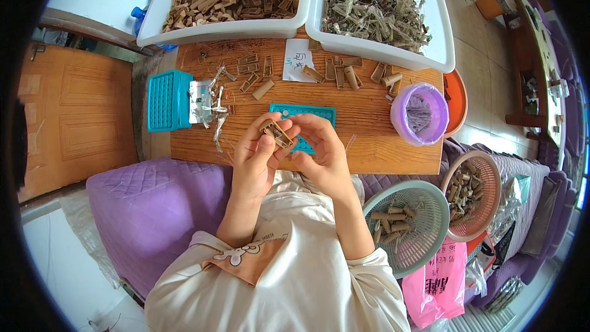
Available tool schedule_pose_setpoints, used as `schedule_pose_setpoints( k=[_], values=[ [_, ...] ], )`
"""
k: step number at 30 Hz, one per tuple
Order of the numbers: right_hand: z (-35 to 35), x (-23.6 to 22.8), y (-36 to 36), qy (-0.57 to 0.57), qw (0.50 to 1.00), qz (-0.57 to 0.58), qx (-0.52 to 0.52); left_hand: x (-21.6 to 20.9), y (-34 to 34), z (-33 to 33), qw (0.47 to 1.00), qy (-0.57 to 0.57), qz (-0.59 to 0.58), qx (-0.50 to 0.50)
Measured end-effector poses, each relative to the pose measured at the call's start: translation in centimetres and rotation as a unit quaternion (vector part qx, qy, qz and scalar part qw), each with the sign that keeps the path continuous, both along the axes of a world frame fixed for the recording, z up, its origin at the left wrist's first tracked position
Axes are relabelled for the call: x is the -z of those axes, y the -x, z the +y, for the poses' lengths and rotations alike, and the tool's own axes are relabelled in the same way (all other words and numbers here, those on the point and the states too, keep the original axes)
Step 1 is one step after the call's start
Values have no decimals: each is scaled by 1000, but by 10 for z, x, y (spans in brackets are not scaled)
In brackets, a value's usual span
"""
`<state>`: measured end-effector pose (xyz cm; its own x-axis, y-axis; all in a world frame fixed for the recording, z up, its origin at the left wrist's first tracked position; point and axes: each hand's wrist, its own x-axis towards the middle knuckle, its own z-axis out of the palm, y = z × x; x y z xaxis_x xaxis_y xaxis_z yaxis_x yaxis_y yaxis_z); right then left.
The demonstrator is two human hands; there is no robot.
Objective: The person is assembling small electronic or mechanical components into a blue plastic tray.
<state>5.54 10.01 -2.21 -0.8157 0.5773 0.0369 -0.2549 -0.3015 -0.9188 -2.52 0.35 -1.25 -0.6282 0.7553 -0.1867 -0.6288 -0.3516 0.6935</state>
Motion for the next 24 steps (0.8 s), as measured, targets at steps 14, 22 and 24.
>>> schedule_pose_setpoints(
  k=[14,22,24],
  values=[
    [16,12,29,3,984,-84,-157,11,13,-21,995,83,16,-47],
    [21,42,35,-407,870,-279,2,36,34,-46,988,124,3,-90],
    [15,47,40,-492,830,-261,38,39,34,-47,989,136,8,-65]
  ],
)
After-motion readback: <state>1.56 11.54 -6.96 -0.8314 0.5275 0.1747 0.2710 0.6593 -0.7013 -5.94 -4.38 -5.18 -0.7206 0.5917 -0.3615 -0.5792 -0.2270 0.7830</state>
